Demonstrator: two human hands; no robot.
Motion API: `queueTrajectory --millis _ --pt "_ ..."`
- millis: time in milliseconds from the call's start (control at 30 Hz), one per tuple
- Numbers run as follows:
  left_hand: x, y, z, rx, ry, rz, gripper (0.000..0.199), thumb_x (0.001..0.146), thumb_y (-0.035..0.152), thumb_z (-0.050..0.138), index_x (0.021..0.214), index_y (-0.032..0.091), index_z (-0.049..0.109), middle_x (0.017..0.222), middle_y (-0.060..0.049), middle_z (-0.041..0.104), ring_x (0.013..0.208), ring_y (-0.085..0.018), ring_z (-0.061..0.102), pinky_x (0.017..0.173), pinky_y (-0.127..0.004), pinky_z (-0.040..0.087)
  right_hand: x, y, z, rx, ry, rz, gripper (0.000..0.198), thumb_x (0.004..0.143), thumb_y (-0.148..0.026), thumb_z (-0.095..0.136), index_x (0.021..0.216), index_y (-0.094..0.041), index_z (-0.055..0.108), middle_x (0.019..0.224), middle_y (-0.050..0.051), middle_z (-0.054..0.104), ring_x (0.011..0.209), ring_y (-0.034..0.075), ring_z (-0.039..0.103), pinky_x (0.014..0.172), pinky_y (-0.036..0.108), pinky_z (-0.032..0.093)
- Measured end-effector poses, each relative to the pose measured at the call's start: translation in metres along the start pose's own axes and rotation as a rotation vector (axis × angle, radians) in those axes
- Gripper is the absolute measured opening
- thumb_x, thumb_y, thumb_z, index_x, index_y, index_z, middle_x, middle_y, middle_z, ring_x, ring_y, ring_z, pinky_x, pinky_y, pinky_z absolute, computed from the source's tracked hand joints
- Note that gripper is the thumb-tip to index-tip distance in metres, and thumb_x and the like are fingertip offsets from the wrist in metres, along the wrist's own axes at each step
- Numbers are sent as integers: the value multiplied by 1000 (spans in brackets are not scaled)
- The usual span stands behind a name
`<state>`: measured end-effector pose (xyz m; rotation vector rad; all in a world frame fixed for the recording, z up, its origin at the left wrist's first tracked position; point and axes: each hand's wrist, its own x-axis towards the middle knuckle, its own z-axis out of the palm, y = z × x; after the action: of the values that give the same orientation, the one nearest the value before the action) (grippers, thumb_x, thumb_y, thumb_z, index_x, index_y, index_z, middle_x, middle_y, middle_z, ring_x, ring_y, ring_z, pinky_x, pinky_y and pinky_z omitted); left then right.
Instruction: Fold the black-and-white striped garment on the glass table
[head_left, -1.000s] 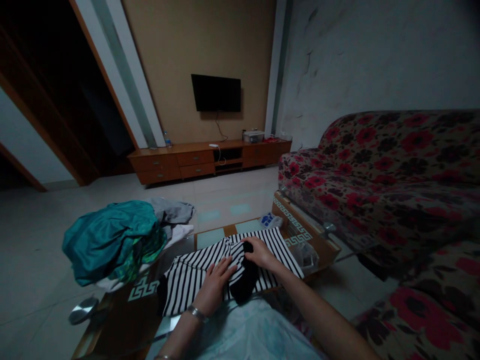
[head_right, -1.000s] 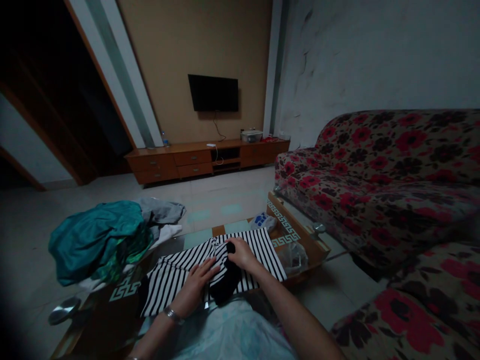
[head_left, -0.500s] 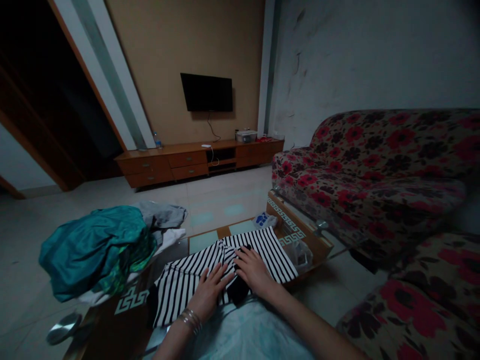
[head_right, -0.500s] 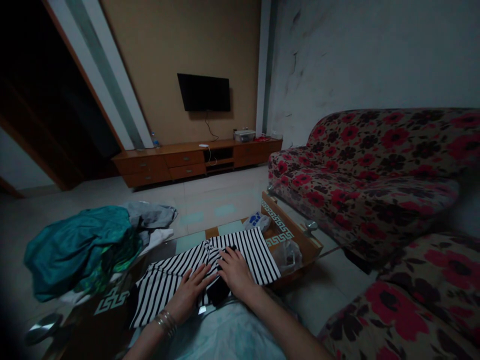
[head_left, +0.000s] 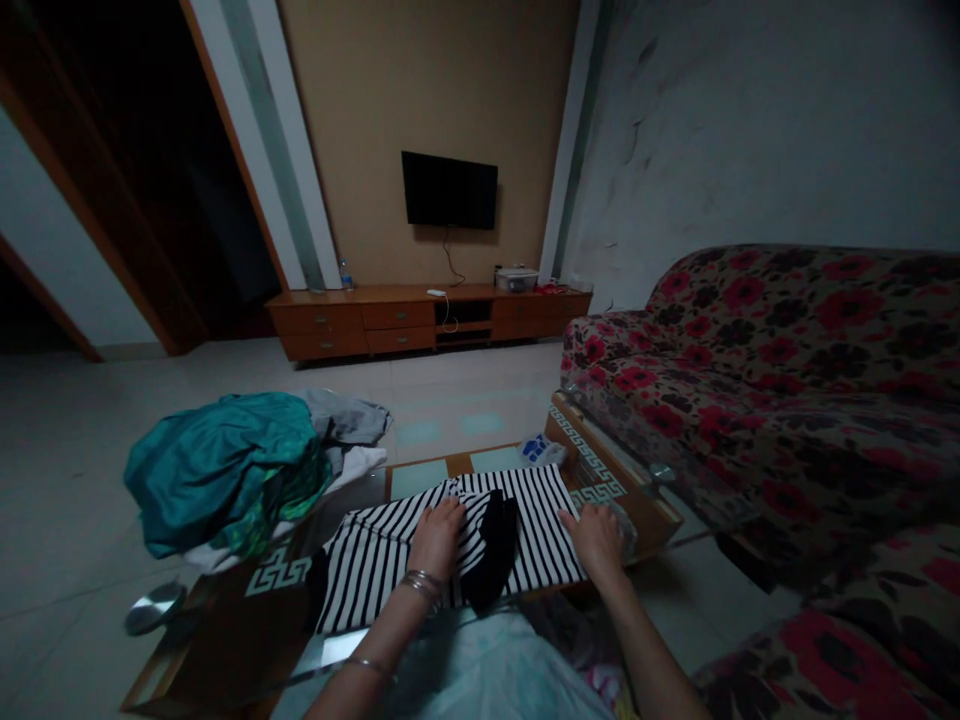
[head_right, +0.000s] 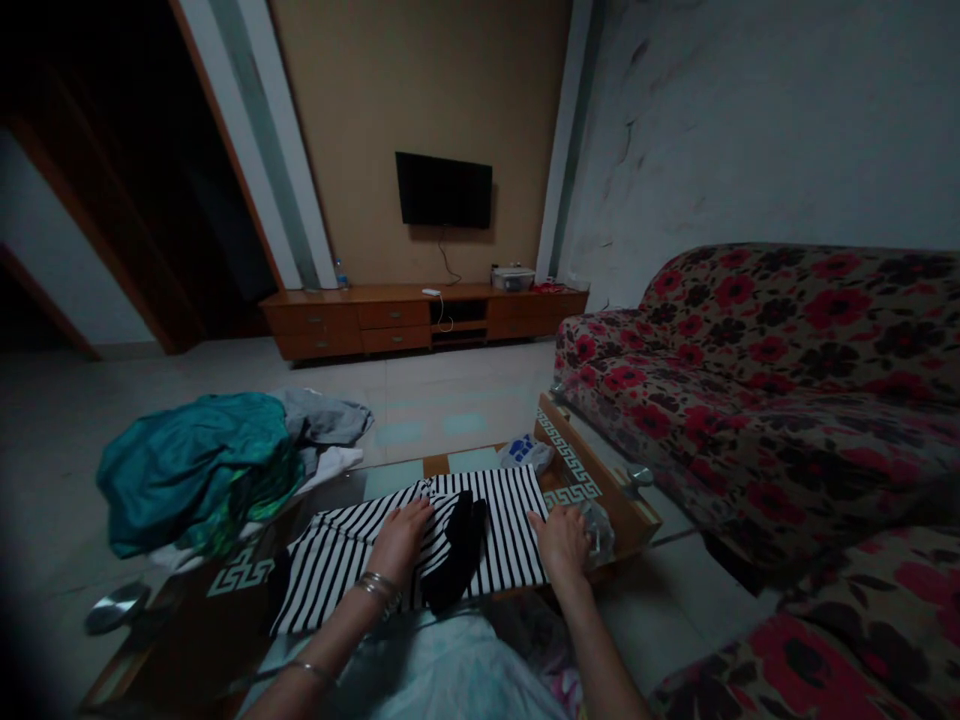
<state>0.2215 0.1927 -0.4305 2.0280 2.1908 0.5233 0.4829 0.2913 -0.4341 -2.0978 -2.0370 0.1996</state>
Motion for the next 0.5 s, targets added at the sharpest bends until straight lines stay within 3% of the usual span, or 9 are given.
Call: queueTrajectory --millis 133,233,333,500 --pt "7 20 16 92 -54 -66 47 89 19 38 136 20 43 147 -10 37 138 -27 28 108 -58 24 6 -9 0 24 -100 44 43 82 -44 56 107 -9 61 110 24 62 103 33 60 81 41 46" --pt "3 23 28 128 -32 -71 54 89 22 40 143 21 34 152 -9 26 141 -28 20 109 -60 20 17 -4 3 87 -186 60 40 79 -40 60 108 -12 61 107 21 65 101 31 62 81 39 47" --pt "-1 20 33 139 -20 -69 56 88 23 40 144 22 33 153 -6 23 141 -28 17 110 -59 17 27 4 8 182 -255 -12 34 77 -34 60 104 -14 63 107 17 67 101 29 63 82 37 47" --pt "-5 15 37 110 6 -76 55 89 28 41 143 23 35 153 -5 25 141 -30 16 110 -59 15 27 10 4 602 -348 -52 28 74 -24 55 98 -12 65 104 14 69 97 24 65 85 35 49"
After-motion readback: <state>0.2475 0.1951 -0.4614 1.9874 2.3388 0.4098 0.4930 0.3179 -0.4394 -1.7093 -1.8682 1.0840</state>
